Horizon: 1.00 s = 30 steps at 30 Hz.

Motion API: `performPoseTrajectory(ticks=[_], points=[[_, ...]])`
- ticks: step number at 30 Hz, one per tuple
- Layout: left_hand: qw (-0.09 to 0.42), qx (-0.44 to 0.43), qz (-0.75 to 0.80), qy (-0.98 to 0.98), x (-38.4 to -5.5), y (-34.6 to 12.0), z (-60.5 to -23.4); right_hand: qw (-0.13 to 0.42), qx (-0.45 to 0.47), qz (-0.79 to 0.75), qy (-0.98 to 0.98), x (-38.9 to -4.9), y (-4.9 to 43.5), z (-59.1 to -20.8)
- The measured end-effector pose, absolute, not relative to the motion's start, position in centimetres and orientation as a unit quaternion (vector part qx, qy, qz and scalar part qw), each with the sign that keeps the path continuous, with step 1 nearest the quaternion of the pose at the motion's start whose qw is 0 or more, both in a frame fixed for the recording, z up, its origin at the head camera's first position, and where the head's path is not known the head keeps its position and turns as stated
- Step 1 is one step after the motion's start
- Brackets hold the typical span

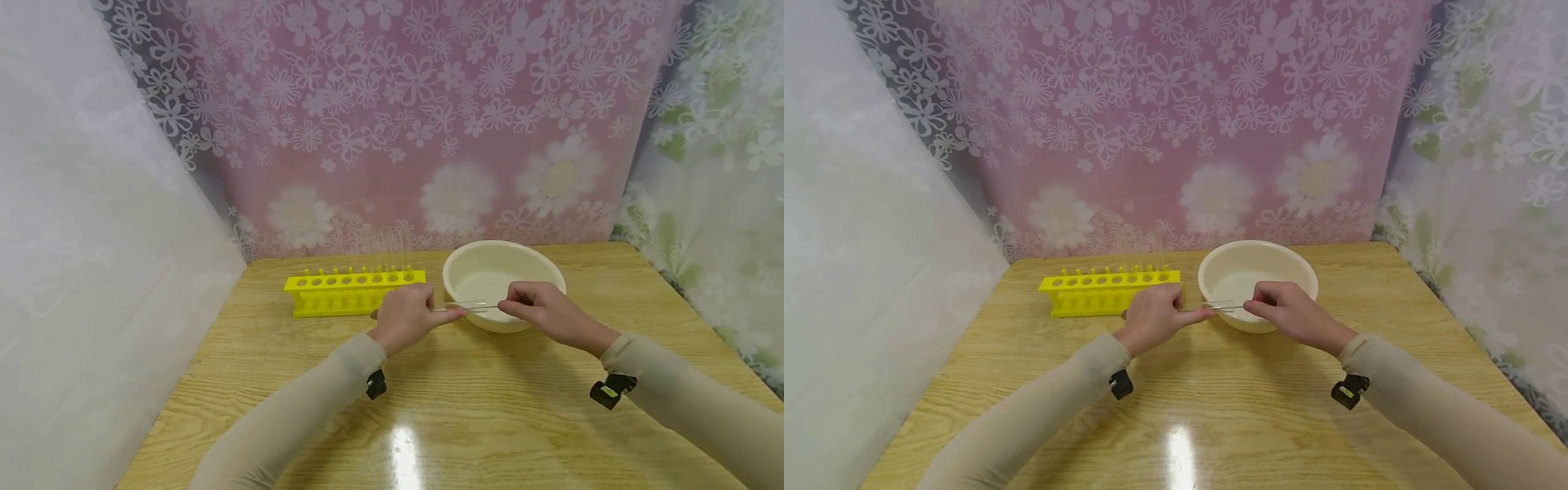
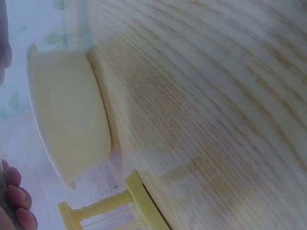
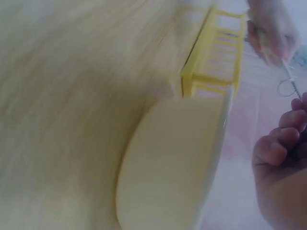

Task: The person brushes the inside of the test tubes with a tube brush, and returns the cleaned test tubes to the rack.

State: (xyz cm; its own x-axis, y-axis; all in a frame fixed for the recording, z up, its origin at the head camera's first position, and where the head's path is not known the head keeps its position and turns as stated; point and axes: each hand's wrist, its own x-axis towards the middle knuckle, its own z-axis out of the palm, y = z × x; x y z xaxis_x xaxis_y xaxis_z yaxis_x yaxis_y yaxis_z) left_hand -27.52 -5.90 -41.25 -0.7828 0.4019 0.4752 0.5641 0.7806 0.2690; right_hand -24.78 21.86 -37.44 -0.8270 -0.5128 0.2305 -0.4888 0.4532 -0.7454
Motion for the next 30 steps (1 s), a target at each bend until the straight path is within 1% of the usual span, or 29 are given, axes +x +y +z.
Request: performPoseTrajectory(ticks=[5, 7, 9, 11, 12, 13, 15, 16, 18, 20, 22, 23, 24, 26, 28, 30], points=[[0.225, -0.272, -0.183, -0.918, -27.6, -5.9, -41.5, 0.159, -0.178, -0.549, 0.801, -25.0, 21.4, -36.9], [0.232, -0.279, -0.178, -0.915, -27.6, -5.9, -41.6, 0.204, -0.139, -0.582, 0.775, -25.0, 21.2, -36.7], [0.237, -0.286, -0.177, -0.911, -27.6, -5.9, -41.7, 0.234, -0.110, -0.601, 0.756, -24.9, 21.0, -36.6], [0.240, -0.288, -0.173, -0.911, -27.6, -5.9, -41.7, 0.236, -0.106, -0.595, 0.761, -24.9, 21.0, -36.7], [0.240, -0.288, -0.170, -0.911, -27.6, -6.0, -41.8, 0.222, -0.113, -0.582, 0.774, -24.8, 21.0, -36.8], [0.238, -0.287, -0.172, -0.912, -27.6, -6.0, -41.8, 0.195, -0.132, -0.560, 0.794, -24.8, 21.0, -37.0], [0.231, -0.284, -0.175, -0.914, -27.6, -6.0, -41.8, 0.114, -0.184, -0.499, 0.839, -24.6, 21.1, -37.5], [0.226, -0.282, -0.177, -0.915, -27.6, -6.1, -41.8, 0.061, -0.218, -0.457, 0.860, -24.6, 21.2, -37.8], [0.219, -0.280, -0.188, -0.916, -27.6, -6.2, -41.9, -0.066, -0.292, -0.348, 0.889, -24.6, 21.4, -38.4], [0.214, -0.278, -0.195, -0.916, -27.7, -6.3, -41.9, -0.190, -0.367, -0.246, 0.877, -24.7, 21.5, -38.8], [0.213, -0.276, -0.201, -0.915, -27.7, -6.4, -41.9, -0.293, -0.434, -0.164, 0.836, -25.0, 21.6, -39.0], [0.214, -0.276, -0.202, -0.915, -27.8, -6.5, -42.0, -0.331, -0.457, -0.133, 0.815, -25.1, 21.7, -39.0], [0.214, -0.276, -0.203, -0.915, -27.8, -6.5, -42.0, -0.354, -0.476, -0.116, 0.797, -25.3, 21.7, -39.0], [0.213, -0.278, -0.203, -0.914, -27.8, -6.6, -41.9, -0.371, -0.501, -0.106, 0.775, -25.4, 21.8, -38.9], [0.215, -0.278, -0.200, -0.915, -27.7, -6.6, -41.8, -0.354, -0.504, -0.119, 0.779, -25.3, 21.7, -38.8], [0.216, -0.277, -0.196, -0.916, -27.7, -6.6, -41.7, -0.320, -0.494, -0.154, 0.793, -25.1, 21.7, -38.8]])
